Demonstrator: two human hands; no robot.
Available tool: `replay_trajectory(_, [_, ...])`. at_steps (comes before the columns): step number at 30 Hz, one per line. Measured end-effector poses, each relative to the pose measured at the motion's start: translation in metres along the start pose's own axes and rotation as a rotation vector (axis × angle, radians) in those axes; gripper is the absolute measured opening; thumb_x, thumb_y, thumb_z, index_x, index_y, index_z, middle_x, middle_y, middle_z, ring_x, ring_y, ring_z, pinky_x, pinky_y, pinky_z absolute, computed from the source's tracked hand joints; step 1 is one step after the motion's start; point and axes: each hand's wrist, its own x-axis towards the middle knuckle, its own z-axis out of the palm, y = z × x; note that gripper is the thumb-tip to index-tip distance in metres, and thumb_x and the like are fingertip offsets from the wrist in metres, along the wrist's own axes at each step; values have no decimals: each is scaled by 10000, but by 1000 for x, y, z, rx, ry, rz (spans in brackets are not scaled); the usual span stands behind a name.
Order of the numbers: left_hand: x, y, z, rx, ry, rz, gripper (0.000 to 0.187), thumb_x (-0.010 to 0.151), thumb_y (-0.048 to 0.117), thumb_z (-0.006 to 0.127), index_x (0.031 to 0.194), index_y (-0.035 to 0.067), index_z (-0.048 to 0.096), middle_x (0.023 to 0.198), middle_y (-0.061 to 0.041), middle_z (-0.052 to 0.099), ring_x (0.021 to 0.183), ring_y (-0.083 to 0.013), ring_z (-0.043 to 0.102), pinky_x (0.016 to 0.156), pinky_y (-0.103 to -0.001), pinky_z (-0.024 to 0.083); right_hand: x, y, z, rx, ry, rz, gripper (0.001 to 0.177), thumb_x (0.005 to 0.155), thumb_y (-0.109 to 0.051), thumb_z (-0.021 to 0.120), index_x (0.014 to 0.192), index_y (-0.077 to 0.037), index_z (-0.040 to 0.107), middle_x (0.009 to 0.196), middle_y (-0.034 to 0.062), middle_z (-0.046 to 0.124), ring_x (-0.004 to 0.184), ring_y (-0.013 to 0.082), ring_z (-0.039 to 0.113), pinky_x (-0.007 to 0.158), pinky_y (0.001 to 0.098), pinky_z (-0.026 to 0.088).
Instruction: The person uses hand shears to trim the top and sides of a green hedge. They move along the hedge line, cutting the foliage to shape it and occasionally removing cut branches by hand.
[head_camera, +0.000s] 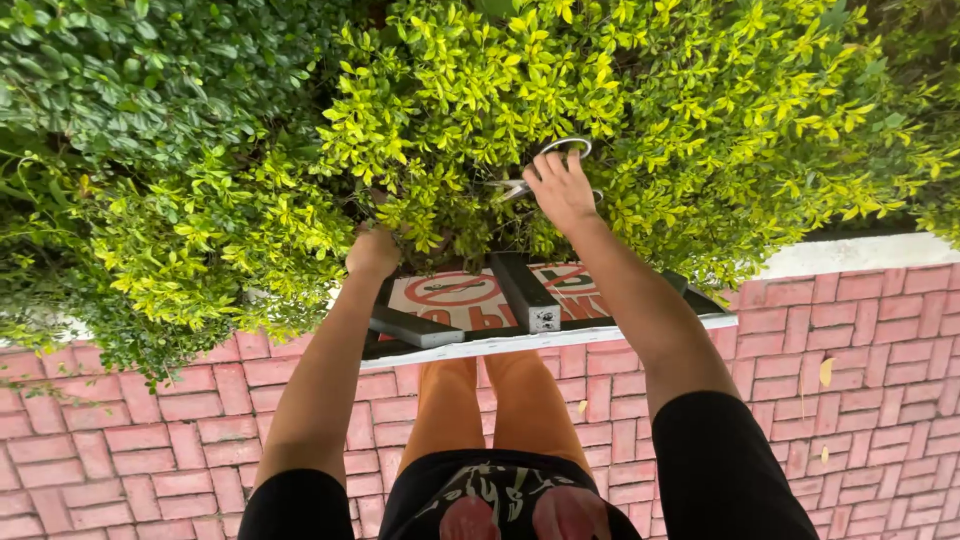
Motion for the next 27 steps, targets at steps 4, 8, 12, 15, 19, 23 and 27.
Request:
replay_trajectory(4, [7, 1, 5, -21, -25, 43, 350, 978, 254, 579, 1264, 67, 651, 1294, -212, 668, 1155, -391, 666, 943, -508, 556, 9, -20, 7, 47, 5, -61, 297, 935, -158, 583, 1227, -152, 638, 1147, 83, 575, 1148, 290, 528, 1004, 557, 411])
replay_trajectory(8, [-6, 17, -31, -105, 61, 71, 343, 968, 354, 662, 1206, 109, 693, 1251, -168, 715, 1124, -359, 691, 917, -490, 576, 11, -41, 14, 233, -27, 4, 320, 921, -107, 620, 1241, -112, 625, 1165, 130, 571, 1141, 326, 535, 918, 500, 470])
replay_trajectory(12, [27, 14, -62, -514, 705, 148, 471, 825, 160, 825, 1188, 86, 534, 1229, -215, 596, 935, -403, 685, 770, -482, 588, 39, -51, -17, 374, -11, 145, 376, 846, -78, 694, 1213, -81, 617, 1140, 168, 557, 1105, 336, 541, 895, 481, 491])
replay_trajectory(15, [38, 31, -110, -613, 741, 162, 618, 845, 72, 814, 1342, 110, 449, 1270, -215, 513, 897, -394, 683, 767, -473, 589, 79, -59, -83, 427, 13, 178, 457, 741, -121, 742, 1173, -38, 617, 1121, 217, 543, 1070, 362, 529, 834, 499, 471])
replay_trajectory(19, [80, 37, -121, -579, 927, 290, 675, 716, 56, 860, 1319, 52, 555, 1118, -262, 572, 827, -435, 651, 724, -488, 567, 125, -87, -44, 376, 127, 163, 409, 780, -120, 721, 1173, -45, 633, 1115, 206, 545, 1070, 342, 520, 816, 478, 444])
replay_trajectory(23, [88, 36, -118, -607, 927, 293, 130, 833, 14, 758, 941, 55, 699, 930, -134, 712, 794, -315, 722, 748, -426, 592, 153, -104, -59, 326, 155, 126, 279, 943, -66, 624, 1221, -59, 647, 1110, 163, 561, 1060, 296, 535, 815, 461, 440])
replay_trajectory(27, [71, 44, -130, -554, 963, 345, 77, 824, -11, 751, 860, 25, 694, 889, -156, 701, 751, -336, 695, 696, -429, 566, 171, -114, -61, 348, 119, 122, 257, 953, -69, 603, 1205, -59, 648, 1108, 144, 571, 1066, 307, 576, 825, 476, 525])
